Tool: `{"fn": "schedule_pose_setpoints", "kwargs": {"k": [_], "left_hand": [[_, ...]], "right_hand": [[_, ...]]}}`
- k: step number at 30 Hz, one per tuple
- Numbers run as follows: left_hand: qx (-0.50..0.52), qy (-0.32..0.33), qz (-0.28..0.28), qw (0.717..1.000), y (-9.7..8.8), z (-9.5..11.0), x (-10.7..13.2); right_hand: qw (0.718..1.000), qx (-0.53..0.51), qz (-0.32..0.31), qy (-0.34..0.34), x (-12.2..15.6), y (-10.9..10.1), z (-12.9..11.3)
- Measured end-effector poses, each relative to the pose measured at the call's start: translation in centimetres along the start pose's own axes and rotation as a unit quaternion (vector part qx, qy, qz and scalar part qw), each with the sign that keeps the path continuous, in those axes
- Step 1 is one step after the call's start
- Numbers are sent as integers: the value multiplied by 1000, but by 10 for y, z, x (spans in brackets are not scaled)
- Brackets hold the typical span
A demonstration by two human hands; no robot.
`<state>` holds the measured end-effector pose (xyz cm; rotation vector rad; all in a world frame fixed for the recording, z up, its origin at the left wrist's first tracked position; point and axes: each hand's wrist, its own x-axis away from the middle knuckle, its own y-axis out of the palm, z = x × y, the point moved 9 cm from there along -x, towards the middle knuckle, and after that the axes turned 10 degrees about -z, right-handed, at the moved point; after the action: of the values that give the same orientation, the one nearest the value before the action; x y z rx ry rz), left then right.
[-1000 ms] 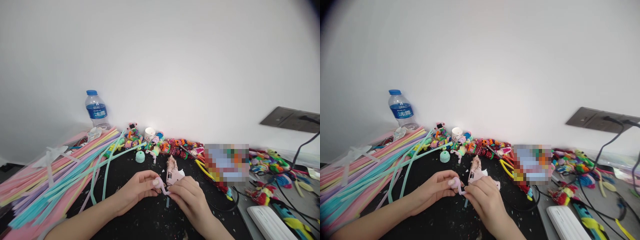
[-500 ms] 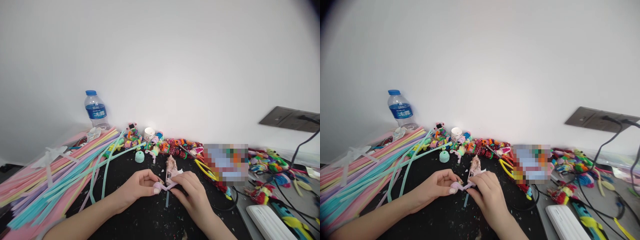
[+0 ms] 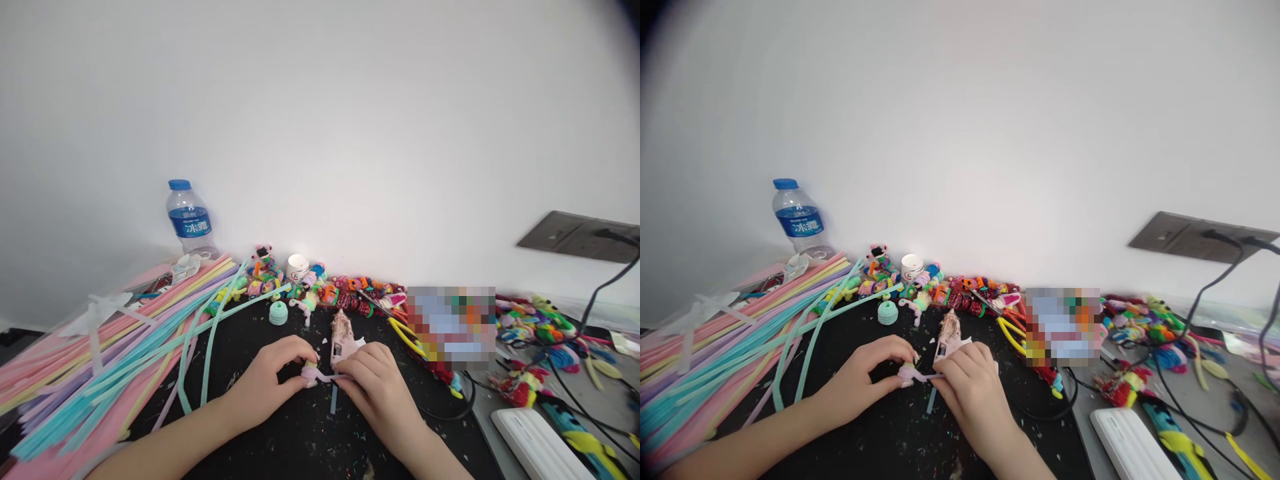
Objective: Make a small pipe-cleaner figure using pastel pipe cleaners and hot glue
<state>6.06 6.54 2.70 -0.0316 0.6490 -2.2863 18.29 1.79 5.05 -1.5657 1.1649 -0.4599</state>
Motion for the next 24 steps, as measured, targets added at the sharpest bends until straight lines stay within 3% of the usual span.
{"fn": "schedule_pose_setpoints", "kwargs": {"k": [7,16,20,24], "left_hand": [[-7,13,1,1000,-3,11,0],[21,-15,29,999,-6,-4,0],[114,-33,32,992,-3,-15,0],[279,-64,38,957,4,-31,0]], "right_hand": [[999,32,-20,7,0,4,-4],[999,33,15,2,1,1,-3],[1000,18,11,6,2,2,-3],[1000,10,20,0,2,-1,-6]]}}
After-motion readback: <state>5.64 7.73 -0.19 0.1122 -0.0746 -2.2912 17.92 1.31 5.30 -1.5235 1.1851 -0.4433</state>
